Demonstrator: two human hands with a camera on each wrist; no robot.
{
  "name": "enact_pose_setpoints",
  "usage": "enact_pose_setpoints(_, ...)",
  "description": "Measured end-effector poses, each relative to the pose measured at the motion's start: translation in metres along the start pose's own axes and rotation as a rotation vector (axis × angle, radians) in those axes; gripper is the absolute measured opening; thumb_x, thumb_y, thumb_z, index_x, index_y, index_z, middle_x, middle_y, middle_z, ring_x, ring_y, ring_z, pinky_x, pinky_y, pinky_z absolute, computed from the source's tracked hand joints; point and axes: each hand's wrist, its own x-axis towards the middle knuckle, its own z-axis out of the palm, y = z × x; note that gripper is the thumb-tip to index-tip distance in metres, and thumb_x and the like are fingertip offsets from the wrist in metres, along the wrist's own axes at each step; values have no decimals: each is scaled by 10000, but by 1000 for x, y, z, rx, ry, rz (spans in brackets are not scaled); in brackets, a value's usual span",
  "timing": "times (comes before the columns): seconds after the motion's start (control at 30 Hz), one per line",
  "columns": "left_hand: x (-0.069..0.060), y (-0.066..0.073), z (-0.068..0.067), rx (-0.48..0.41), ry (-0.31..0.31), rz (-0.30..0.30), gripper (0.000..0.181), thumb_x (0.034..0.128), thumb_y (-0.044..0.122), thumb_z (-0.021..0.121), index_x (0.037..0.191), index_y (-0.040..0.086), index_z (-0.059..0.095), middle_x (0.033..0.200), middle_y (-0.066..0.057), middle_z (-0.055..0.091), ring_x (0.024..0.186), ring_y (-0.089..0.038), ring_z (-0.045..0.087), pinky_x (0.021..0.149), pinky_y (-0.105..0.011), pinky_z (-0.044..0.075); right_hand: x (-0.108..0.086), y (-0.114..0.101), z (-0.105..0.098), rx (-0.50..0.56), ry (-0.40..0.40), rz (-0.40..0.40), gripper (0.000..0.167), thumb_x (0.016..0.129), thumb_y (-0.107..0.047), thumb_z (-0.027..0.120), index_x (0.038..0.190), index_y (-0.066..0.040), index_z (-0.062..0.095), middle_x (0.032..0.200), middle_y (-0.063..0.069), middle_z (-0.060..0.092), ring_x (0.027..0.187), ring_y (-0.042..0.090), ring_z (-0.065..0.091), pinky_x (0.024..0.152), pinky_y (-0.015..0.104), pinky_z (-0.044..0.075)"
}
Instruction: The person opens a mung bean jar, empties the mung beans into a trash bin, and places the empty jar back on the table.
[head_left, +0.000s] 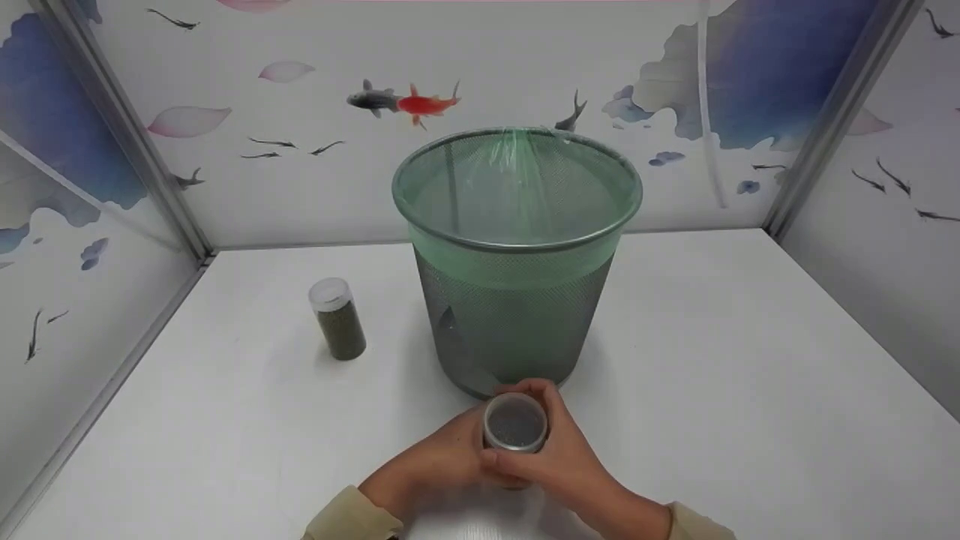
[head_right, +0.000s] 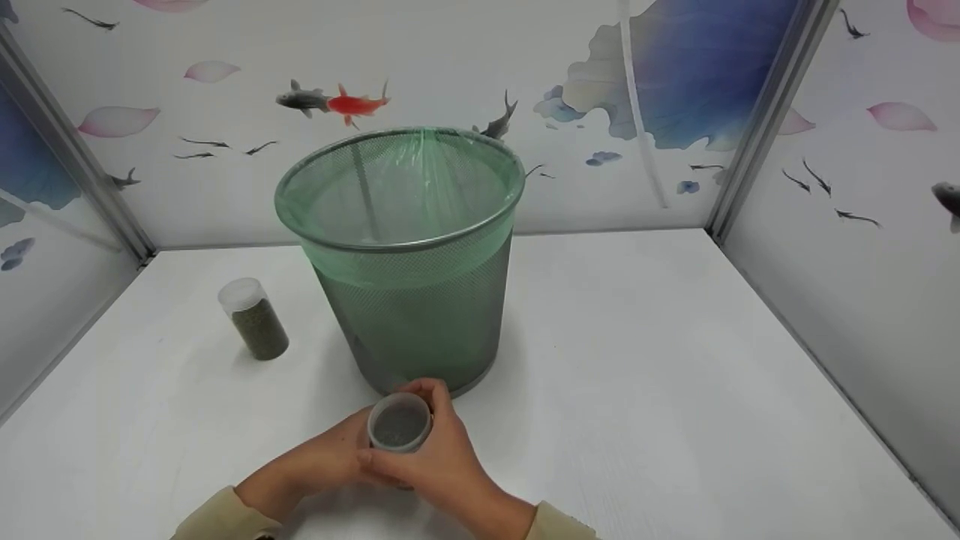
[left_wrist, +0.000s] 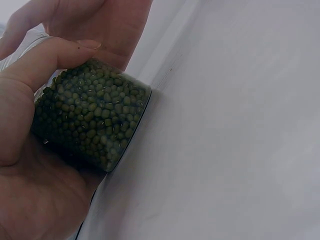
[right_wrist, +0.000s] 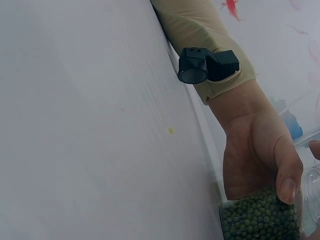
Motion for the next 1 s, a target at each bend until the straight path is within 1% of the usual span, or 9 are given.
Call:
enact_pose_setpoints(0.13, -1, 1, 0, 16, 6, -8, 773, 849, 138, 900, 1510, 205, 504, 1409, 77, 589, 1297, -107, 557, 1140, -302, 422, 0, 1, 0, 0, 6, 1, 731, 785, -257, 943, 1343, -103, 497, 1496, 77, 589, 1316, 220, 537, 1109, 447, 388)
enact_pose_setpoints(0.33, 0, 0, 0, 23, 4, 4, 763, 851, 153, 902, 1503, 204, 509, 1405, 74, 593, 1290, -115, 562, 1138, -306, 426, 0, 1, 0, -7, 11, -9, 717, 782, -250, 948, 1329, -102, 508, 1483, 92, 600, 1300, 225, 550, 1102, 447, 397)
enact_pose_setpoints(0.43, 1, 0, 0, 19, 2, 15, 750, 850, 141, 902, 1493, 204, 523, 1397, 71, 602, 1284, -116, 567, 1139, -307, 426, 1, 1, 0, -3, -1, -4, 714, 792, -254, 943, 1355, -95, 533, 1473, 83, 603, 1293, 223, 554, 1097, 444, 406)
enact_pose_setpoints(0.67, 0, 0, 1, -12, -1, 1, 722, 846, 120, 899, 1474, 207, 552, 1382, 71, 627, 1269, -110, 587, 1137, -299, 434, 1, -2, -2, -8, -43, 18, 728, 824, -289, 925, 1440, -109, 580, 1386, 33, 631, 1259, 212, 568, 1068, 432, 428)
enact_pose_setpoints(0.87, 0, 1, 2, -27, -3, 3, 717, 845, 115, 897, 1471, 196, 557, 1381, 56, 632, 1266, -124, 592, 1131, -304, 439, 1, -2, -2, -13, -43, 17, 729, 825, -285, 922, 1440, -102, 576, 1389, 36, 629, 1260, 213, 568, 1069, 432, 429)
enact_pose_setpoints(1.0, -1, 1, 1, -37, -5, -5, 731, 849, 104, 896, 1481, 192, 540, 1388, 52, 621, 1271, -129, 585, 1137, -310, 434, 0, -1, -1, -13, -45, 7, 751, 819, -280, 927, 1456, -124, 562, 1429, 47, 606, 1282, 222, 552, 1081, 446, 417)
